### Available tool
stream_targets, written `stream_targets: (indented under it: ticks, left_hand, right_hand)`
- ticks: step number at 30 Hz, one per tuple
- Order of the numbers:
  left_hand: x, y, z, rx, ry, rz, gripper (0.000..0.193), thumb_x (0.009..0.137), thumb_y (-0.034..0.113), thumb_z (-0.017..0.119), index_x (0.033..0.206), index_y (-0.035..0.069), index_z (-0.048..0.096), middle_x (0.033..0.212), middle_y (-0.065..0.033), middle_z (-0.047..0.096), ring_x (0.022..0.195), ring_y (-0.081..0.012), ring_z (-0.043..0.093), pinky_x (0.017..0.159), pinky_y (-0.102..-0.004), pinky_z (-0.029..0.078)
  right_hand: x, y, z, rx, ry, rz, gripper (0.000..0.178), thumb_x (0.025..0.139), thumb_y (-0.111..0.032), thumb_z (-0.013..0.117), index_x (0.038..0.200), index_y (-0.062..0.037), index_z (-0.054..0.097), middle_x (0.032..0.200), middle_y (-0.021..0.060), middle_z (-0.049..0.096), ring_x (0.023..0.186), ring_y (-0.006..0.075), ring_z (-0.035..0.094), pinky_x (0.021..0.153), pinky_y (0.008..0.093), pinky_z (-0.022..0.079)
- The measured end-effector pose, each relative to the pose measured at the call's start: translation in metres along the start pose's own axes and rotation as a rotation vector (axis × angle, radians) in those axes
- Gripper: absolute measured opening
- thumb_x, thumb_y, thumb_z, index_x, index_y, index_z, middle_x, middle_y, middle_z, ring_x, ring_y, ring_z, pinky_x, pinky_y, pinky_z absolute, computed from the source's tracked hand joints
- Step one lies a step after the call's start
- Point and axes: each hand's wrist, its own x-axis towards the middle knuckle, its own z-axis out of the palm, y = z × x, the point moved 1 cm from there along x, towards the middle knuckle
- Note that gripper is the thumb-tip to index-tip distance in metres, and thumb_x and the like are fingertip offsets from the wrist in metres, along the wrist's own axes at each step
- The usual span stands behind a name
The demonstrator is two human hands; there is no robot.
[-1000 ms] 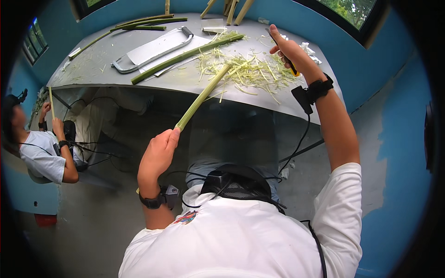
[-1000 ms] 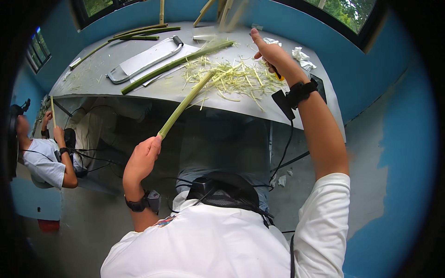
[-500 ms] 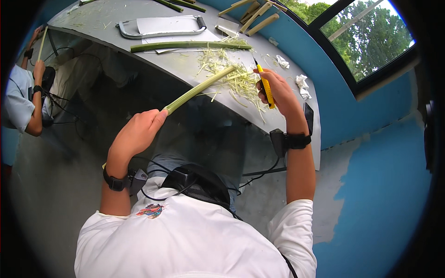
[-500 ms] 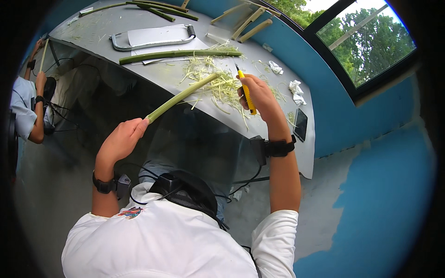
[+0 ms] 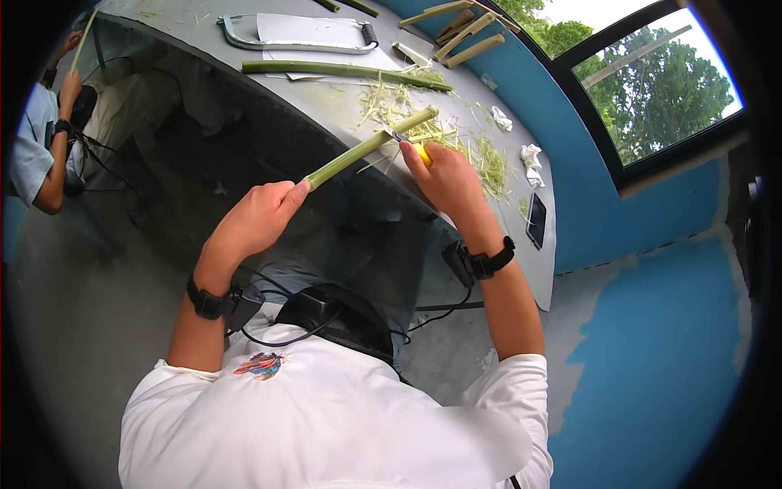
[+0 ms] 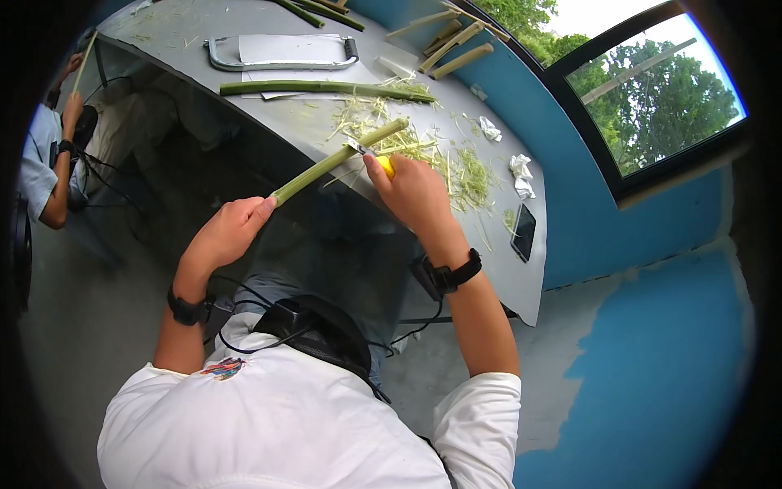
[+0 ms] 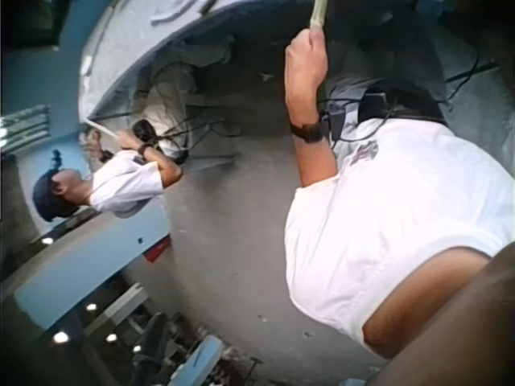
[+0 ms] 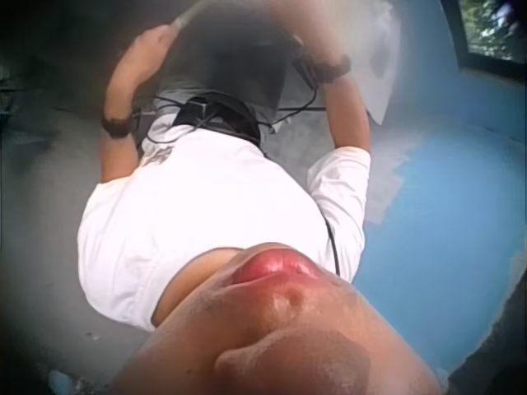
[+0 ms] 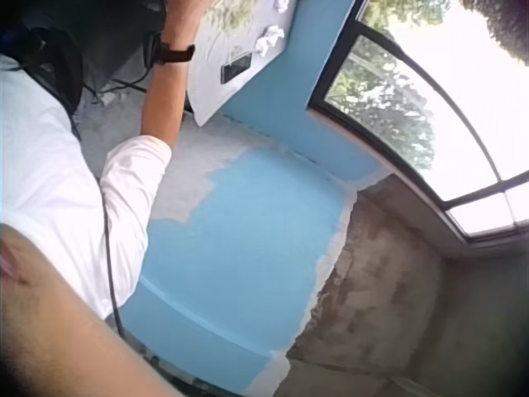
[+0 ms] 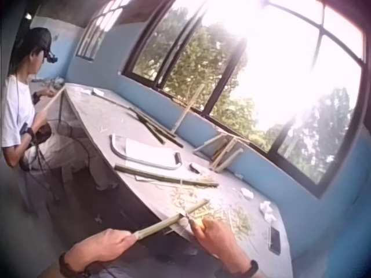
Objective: The recorder uses a utility knife to strip the outer layer of a bamboo stalk into thin fibers.
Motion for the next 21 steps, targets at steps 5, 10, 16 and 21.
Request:
stream_targets:
  ticks: [5, 10, 16, 21]
  left_hand:
    - [-0.005, 0.0, 0.002, 0.021, 0.1, -0.007, 0.063, 0.12, 0.051, 0.048, 0.091, -0.004, 0.057, 0.073, -0.0217, 0.047, 0.066, -0.0377, 0.04, 0.063, -0.048, 0.043]
    - [-0.003, 0.001, 0.002, 0.034, 0.078, -0.012, 0.064, 0.12, 0.051, 0.048, 0.089, -0.003, 0.061, 0.074, -0.0265, 0.057, 0.07, -0.0489, 0.057, 0.066, -0.0524, 0.049]
    - [-0.003, -0.003, -0.002, -0.021, 0.039, -0.028, 0.062, 0.12, 0.051, 0.048, 0.092, -0.004, 0.059, 0.077, -0.0242, 0.053, 0.071, -0.0418, 0.049, 0.067, -0.0494, 0.046]
    - [-0.002, -0.006, 0.0, 0.004, 0.061, 0.003, 0.065, 0.12, 0.051, 0.047, 0.088, -0.004, 0.062, 0.077, -0.0279, 0.06, 0.074, -0.0507, 0.06, 0.067, -0.0532, 0.05]
  right_hand:
    - [0.01, -0.008, 0.005, -0.096, 0.019, -0.04, 0.069, 0.11, -0.064, 0.058, 0.083, -0.0016, 0.074, 0.076, 0.027, 0.072, 0.077, 0.0489, 0.073, 0.072, 0.0578, 0.057]
    - [0.031, 0.032, 0.001, -0.209, 0.055, 0.061, 0.072, 0.11, -0.064, 0.056, 0.086, 0.0006, 0.075, 0.079, 0.0266, 0.074, 0.08, 0.048, 0.073, 0.073, 0.0586, 0.056]
    - [0.025, 0.007, -0.006, -0.082, -0.004, 0.067, 0.072, 0.11, -0.065, 0.057, 0.085, 0.0003, 0.074, 0.079, 0.0272, 0.073, 0.079, 0.0492, 0.072, 0.075, 0.0593, 0.056]
    - [0.016, -0.007, 0.011, -0.044, -0.031, 0.035, 0.075, 0.107, -0.069, 0.059, 0.081, -0.0004, 0.076, 0.076, 0.028, 0.071, 0.076, 0.0494, 0.071, 0.072, 0.0578, 0.056]
